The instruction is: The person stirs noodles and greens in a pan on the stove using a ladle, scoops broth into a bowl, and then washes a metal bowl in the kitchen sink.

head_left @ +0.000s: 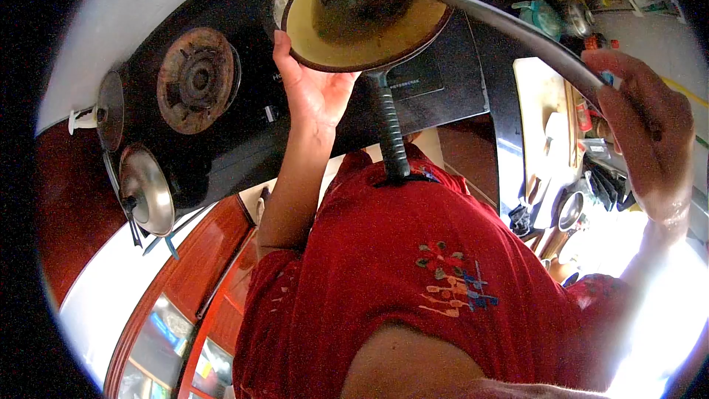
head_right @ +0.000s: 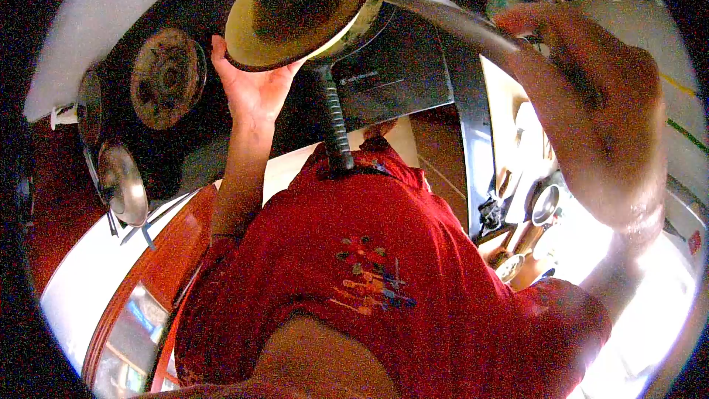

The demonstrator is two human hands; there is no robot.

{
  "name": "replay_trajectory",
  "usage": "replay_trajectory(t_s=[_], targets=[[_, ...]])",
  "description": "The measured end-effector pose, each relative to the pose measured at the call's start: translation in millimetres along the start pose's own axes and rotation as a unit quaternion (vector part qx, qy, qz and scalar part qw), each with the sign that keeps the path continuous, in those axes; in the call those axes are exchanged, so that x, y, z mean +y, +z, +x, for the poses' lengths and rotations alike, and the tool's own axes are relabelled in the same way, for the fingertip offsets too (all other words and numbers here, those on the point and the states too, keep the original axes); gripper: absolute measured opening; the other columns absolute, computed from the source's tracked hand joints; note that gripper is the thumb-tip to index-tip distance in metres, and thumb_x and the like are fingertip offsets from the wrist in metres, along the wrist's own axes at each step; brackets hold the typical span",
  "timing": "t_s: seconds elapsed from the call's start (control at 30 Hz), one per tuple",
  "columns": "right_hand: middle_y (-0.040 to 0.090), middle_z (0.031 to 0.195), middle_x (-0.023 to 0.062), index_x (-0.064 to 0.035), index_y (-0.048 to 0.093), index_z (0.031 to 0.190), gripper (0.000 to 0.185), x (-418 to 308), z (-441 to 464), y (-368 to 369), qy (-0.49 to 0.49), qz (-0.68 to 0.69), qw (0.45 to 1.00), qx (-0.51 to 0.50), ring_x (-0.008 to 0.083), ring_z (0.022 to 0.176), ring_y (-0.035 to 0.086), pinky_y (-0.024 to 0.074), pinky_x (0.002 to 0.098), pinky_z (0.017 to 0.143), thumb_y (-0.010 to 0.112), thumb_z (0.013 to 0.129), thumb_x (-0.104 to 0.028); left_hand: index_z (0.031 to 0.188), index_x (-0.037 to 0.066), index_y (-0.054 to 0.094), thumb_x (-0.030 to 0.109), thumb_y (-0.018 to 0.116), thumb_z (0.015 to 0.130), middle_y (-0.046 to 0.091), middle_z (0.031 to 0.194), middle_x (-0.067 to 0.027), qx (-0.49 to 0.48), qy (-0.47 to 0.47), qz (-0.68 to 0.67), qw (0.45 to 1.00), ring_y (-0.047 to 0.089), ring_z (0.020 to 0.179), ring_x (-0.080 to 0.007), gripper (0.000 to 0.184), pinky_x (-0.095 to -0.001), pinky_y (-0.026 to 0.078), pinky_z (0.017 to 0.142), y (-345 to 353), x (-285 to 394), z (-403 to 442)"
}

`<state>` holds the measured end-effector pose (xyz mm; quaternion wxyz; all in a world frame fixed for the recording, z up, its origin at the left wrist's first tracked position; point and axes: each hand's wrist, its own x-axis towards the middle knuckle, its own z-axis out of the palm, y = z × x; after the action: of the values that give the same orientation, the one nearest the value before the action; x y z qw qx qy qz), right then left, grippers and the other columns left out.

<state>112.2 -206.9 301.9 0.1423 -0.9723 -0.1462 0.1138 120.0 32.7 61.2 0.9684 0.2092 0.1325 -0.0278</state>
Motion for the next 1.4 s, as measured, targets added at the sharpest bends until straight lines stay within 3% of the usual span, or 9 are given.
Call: replay_trajectory(t_s=[0.2, 0.43, 0.63, 0.73, 0.83, 0.93, 1.13, 1.23, 1.4], targets=[[0.047, 0.056, -0.0025, -0.0025, 0.059, 0.101, 0.023, 1, 3, -4, 0.09, 0.115, 0.989, -0.025, 0.0031, 0.047, 0.039, 0.0274, 0.0192, 0.042, 0.053, 0.083, -0.016, 0.129, 0.014, 0.038, 0.05, 0.05, 0.08, 0.043, 0.129, -0.0052, 0.014, 0.057, 0.087, 0.995, 0.039, 0.12, -0.0248, 0.062, -0.0469, 0.033, 0.098, -7, 4, 5], [0.05, 0.059, -0.003, 0.0, 0.056, 0.109, 0.03, 38, 27, 1, 0.063, 0.196, 0.975, -0.08, 0.0022, 0.043, 0.039, 0.0297, 0.0182, 0.04, 0.051, 0.085, -0.018, 0.126, 0.003, 0.038, 0.039, 0.053, 0.08, 0.044, 0.128, -0.0099, 0.044, 0.122, 0.192, 0.973, 0.042, 0.117, -0.0223, 0.061, -0.0392, 0.033, 0.098, -20, 25, 18], [0.056, 0.069, -0.0019, -0.0016, 0.056, 0.108, 0.026, 61, 32, 7, 0.026, 0.146, 0.988, -0.042, 0.0019, 0.058, 0.049, 0.0378, 0.017, 0.051, 0.056, 0.083, -0.008, 0.122, -0.003, 0.037, 0.023, 0.051, 0.08, 0.048, 0.119, -0.0136, 0.023, 0.172, 0.227, 0.958, 0.047, 0.112, -0.0233, 0.052, -0.0364, 0.036, 0.096, -40, 39, 39], [0.063, 0.08, 0.0028, -0.0027, 0.057, 0.108, 0.026, 60, 32, 25, -0.058, 0.084, 0.993, 0.054, 0.0048, 0.073, 0.056, 0.0446, 0.0195, 0.062, 0.058, 0.082, -0.003, 0.13, 0.002, 0.032, 0.034, 0.047, 0.083, 0.038, 0.133, -0.0123, 0.027, 0.153, 0.291, 0.944, 0.038, 0.121, -0.0262, 0.06, -0.041, 0.03, 0.101, -32, 45, 44], [0.065, 0.09, 0.0085, -0.0044, 0.058, 0.107, 0.028, 54, 37, 27, -0.13, -0.006, 0.99, 0.063, 0.0105, 0.079, 0.06, 0.0479, 0.0236, 0.067, 0.062, 0.08, -0.005, 0.126, 0.004, 0.039, 0.038, 0.048, 0.083, 0.047, 0.126, -0.0091, 0.061, 0.114, 0.3, 0.945, 0.045, 0.116, -0.0232, 0.056, -0.0399, 0.034, 0.098, -21, 49, 50], [0.059, 0.062, 0.0073, -0.0072, 0.061, 0.099, 0.027, 67, 46, 40, -0.266, -0.097, 0.944, 0.171, 0.0182, 0.052, 0.058, 0.0437, 0.0285, 0.046, 0.067, 0.075, -0.021, 0.122, 0.006, 0.045, 0.043, 0.048, 0.083, 0.052, 0.12, -0.0067, 0.052, 0.045, 0.35, 0.934, 0.05, 0.11, -0.0195, 0.055, -0.036, 0.038, 0.094, -14, 61, 56], [0.06, 0.069, 0.0081, -0.007, 0.06, 0.104, 0.033, 79, 43, 49, -0.264, -0.135, 0.946, 0.131, 0.0166, 0.054, 0.057, 0.0444, 0.0294, 0.048, 0.069, 0.072, -0.01, 0.118, 0.008, 0.049, 0.051, 0.054, 0.077, 0.056, 0.108, -0.0064, 0.046, -0.043, 0.478, 0.876, 0.054, 0.099, -0.018, 0.061, -0.0377, 0.043, 0.083, -12, 85, 73], [0.063, 0.074, 0.0101, -0.011, 0.062, 0.099, 0.028, 84, 42, 61, -0.232, -0.114, 0.955, 0.148, 0.0259, 0.064, 0.062, 0.0482, 0.0346, 0.055, 0.068, 0.074, -0.021, 0.119, 0.009, 0.048, 0.05, 0.054, 0.077, 0.056, 0.107, -0.0057, 0.026, -0.013, 0.525, 0.851, 0.053, 0.099, -0.0167, 0.059, -0.0373, 0.042, 0.082, -17, 96, 90], [0.061, 0.071, 0.0093, -0.0125, 0.062, 0.099, 0.026, 83, 44, 71, -0.159, 0.002, 0.975, 0.154, 0.0256, 0.062, 0.061, 0.0478, 0.0358, 0.054, 0.066, 0.074, -0.02, 0.122, 0.006, 0.043, 0.042, 0.053, 0.079, 0.052, 0.112, -0.0066, -0.045, 0.077, 0.512, 0.854, 0.048, 0.105, -0.0164, 0.056, -0.0342, 0.039, 0.086, -4, 83, 96]])
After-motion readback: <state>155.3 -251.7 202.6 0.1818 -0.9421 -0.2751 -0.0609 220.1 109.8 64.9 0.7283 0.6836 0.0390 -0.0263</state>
